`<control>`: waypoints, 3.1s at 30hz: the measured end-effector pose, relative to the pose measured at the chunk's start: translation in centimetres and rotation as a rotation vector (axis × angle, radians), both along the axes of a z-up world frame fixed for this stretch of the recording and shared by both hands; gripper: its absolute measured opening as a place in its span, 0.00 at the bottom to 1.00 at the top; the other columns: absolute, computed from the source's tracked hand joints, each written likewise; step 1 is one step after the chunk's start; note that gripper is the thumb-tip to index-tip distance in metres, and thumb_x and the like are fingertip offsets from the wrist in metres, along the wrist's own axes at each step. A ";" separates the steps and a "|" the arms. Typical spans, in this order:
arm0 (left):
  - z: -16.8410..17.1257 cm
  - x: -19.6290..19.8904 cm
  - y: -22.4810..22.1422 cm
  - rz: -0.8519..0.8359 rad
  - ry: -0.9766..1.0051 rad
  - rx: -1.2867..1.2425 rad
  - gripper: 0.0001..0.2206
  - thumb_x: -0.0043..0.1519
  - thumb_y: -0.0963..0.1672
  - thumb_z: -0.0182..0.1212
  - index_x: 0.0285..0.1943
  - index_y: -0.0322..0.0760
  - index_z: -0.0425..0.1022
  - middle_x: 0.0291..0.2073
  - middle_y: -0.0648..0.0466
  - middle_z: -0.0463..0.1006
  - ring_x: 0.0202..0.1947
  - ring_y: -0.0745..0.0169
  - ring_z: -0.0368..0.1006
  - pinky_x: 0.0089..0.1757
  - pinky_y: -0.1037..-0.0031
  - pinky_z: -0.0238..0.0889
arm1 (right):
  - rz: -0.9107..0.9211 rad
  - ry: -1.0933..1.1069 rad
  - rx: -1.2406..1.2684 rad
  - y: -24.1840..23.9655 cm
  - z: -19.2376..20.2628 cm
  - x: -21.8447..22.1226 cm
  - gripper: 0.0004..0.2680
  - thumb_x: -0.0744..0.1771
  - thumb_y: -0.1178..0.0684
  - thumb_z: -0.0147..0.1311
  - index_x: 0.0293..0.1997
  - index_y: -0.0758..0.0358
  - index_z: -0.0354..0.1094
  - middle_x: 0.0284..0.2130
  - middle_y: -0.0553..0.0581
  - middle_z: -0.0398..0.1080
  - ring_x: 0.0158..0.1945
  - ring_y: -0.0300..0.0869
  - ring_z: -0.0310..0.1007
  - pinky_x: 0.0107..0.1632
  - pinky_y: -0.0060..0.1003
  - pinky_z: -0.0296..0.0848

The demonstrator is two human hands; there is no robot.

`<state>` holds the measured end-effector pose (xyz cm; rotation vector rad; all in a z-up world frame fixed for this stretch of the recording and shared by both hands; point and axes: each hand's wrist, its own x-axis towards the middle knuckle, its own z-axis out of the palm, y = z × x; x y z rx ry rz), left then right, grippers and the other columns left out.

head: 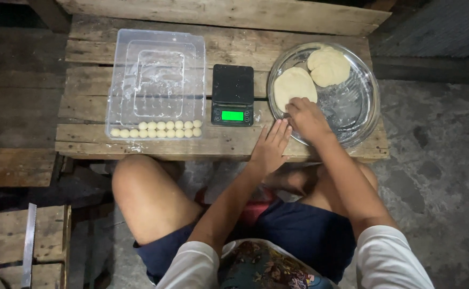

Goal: Weighing small pieces of dough on a digital scale and rolling them into small balls.

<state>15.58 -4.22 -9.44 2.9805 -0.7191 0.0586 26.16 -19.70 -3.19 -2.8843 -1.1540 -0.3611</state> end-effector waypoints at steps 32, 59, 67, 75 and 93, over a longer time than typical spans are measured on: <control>0.2 0.2 1.8 -0.058 0.296 -0.542 0.41 0.61 0.53 0.60 0.80 0.37 0.45 0.80 0.41 0.36 0.79 0.42 0.33 0.69 0.46 0.41 | -0.304 0.986 1.810 -1.8 3.8 -5.0 0.13 0.67 0.65 0.56 0.58 0.66 0.66 0.42 0.55 0.78 0.40 0.38 0.81 0.41 0.31 0.85; 6.3 -5.0 3.1 0.751 0.633 -2.085 0.04 0.64 0.40 0.58 0.43 0.34 0.69 0.29 0.55 0.72 0.29 0.65 0.71 0.34 0.72 0.64 | -0.660 0.980 1.956 8.1 -1.0 -14.6 0.02 0.68 0.59 0.57 0.42 0.60 0.69 0.38 0.54 0.76 0.41 0.38 0.78 0.45 0.29 0.74; 8.2 -5.3 2.4 0.587 0.442 -1.957 0.19 0.58 0.39 0.70 0.42 0.39 0.57 0.33 0.54 0.71 0.36 0.65 0.68 0.40 0.68 0.64 | -0.770 1.352 2.157 8.3 3.9 -14.8 0.04 0.66 0.58 0.59 0.32 0.57 0.69 0.27 0.51 0.73 0.33 0.41 0.77 0.42 0.33 0.72; 3.3 -2.7 6.4 0.698 0.581 -1.651 0.16 0.60 0.43 0.71 0.52 0.29 0.71 0.39 0.41 0.79 0.38 0.51 0.78 0.37 0.61 0.72 | -0.256 1.958 2.230 4.7 -2.9 -13.5 0.09 0.62 0.53 0.51 0.42 0.57 0.75 0.44 0.62 0.78 0.43 0.61 0.77 0.35 0.56 0.69; 5.7 9.5 16.4 0.478 -0.114 -0.303 0.12 0.61 0.51 0.67 0.40 0.41 0.75 0.36 0.51 0.73 0.40 0.46 0.78 0.41 0.56 0.73 | -0.697 1.573 2.313 4.9 -4.6 -13.4 0.16 0.62 0.60 0.49 0.54 0.50 0.71 0.52 0.58 0.73 0.61 0.55 0.74 0.60 0.53 0.68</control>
